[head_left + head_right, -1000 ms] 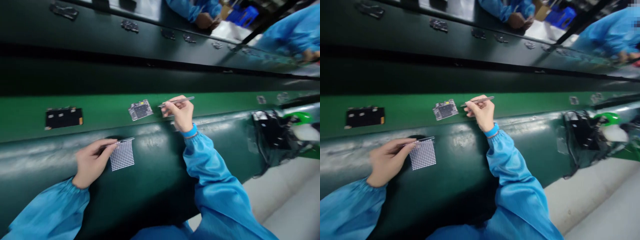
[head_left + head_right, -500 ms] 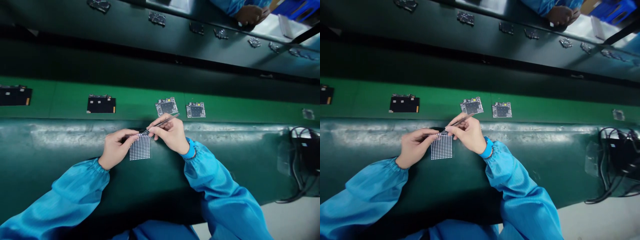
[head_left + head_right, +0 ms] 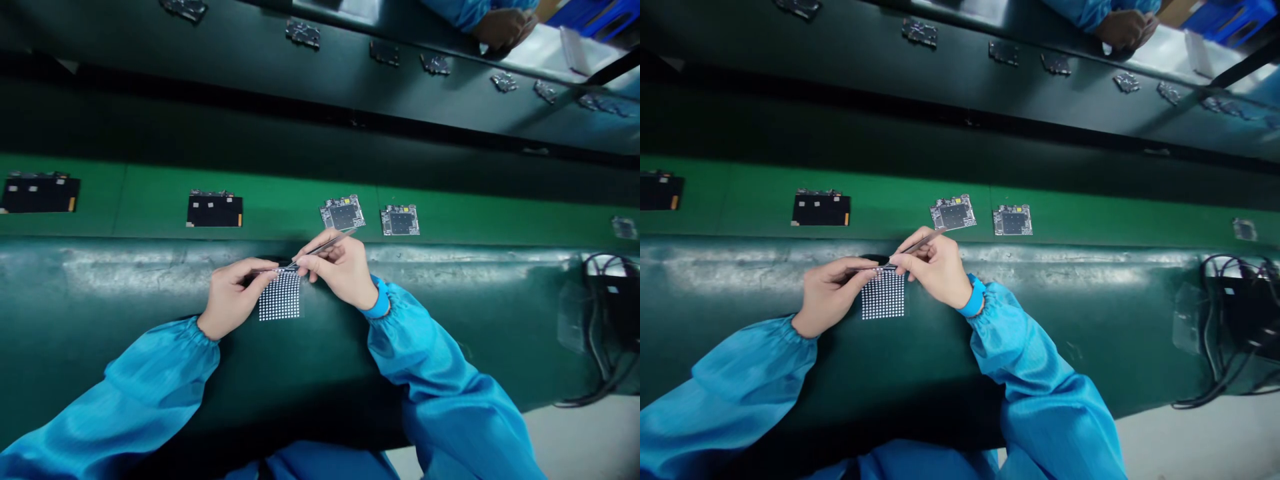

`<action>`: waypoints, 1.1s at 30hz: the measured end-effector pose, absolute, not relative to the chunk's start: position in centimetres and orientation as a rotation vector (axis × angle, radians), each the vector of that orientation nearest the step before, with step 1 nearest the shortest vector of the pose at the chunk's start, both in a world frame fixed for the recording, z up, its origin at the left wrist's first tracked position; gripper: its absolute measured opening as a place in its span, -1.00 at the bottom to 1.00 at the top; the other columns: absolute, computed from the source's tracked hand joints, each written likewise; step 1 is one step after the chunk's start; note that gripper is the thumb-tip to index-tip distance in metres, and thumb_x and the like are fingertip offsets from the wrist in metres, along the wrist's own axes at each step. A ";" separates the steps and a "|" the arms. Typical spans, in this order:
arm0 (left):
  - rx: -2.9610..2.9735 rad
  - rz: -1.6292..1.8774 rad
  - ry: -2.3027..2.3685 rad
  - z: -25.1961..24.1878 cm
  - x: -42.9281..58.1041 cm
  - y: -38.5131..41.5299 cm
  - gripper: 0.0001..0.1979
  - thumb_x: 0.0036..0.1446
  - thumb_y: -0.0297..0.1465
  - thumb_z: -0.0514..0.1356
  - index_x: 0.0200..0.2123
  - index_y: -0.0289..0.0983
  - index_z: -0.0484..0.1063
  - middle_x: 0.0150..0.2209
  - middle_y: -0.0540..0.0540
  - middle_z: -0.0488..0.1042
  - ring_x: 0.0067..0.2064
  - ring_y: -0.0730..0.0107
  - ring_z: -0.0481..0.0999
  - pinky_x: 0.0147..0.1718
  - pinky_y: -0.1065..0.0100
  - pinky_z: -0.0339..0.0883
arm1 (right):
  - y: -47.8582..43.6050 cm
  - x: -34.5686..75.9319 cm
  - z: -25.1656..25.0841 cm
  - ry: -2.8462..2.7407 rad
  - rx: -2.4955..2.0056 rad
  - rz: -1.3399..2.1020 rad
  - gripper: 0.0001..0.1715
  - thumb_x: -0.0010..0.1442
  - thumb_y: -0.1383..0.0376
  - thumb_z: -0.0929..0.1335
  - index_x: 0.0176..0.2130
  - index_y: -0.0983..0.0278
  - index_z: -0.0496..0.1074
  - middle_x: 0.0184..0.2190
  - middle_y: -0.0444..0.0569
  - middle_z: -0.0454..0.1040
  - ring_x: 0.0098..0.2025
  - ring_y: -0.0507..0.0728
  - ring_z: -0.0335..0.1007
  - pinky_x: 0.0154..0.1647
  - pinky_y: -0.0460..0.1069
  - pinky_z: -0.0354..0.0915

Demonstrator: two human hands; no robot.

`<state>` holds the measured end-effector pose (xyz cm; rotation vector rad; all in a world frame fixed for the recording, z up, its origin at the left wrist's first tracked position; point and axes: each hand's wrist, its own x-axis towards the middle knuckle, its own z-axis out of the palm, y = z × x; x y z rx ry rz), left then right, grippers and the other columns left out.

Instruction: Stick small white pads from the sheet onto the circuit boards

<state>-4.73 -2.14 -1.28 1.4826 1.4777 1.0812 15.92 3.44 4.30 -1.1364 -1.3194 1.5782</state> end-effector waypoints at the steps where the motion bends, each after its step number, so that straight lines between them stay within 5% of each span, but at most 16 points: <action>1: 1.482 1.082 1.476 -1.2 -4.7 -2.1 -0.85 0.22 -0.26 0.34 -0.20 -0.17 0.67 -0.24 -0.07 0.70 -0.25 0.30 0.69 -0.21 0.32 0.59 | 3.4 15.9 4.4 -1.315 -1.138 1.579 -0.70 0.08 0.13 0.58 -0.39 0.24 0.49 -0.57 -0.12 0.54 -0.58 0.02 0.46 -0.60 -0.07 0.41; 12: 1.458 1.050 1.528 -1.1 -4.8 -2.5 -0.84 0.19 -0.23 0.36 -0.20 -0.14 0.67 -0.24 -0.04 0.70 -0.20 0.27 0.69 -0.12 0.25 0.60 | 10.6 22.6 0.5 -1.197 -1.337 1.103 -0.60 0.07 0.06 0.55 -0.34 0.25 0.39 -0.57 -0.13 0.51 -0.56 0.02 0.46 -0.60 -0.09 0.40; 33: 1.473 1.047 1.563 -1.1 -5.0 -2.8 -0.84 0.18 -0.23 0.38 -0.19 -0.11 0.66 -0.23 0.00 0.69 -0.19 0.27 0.69 -0.14 0.28 0.58 | 12.8 25.4 -2.2 -1.216 -1.471 1.019 -0.69 0.11 0.15 0.52 -0.35 0.26 0.40 -0.59 -0.13 0.52 -0.69 -0.02 0.35 -0.71 -0.12 0.33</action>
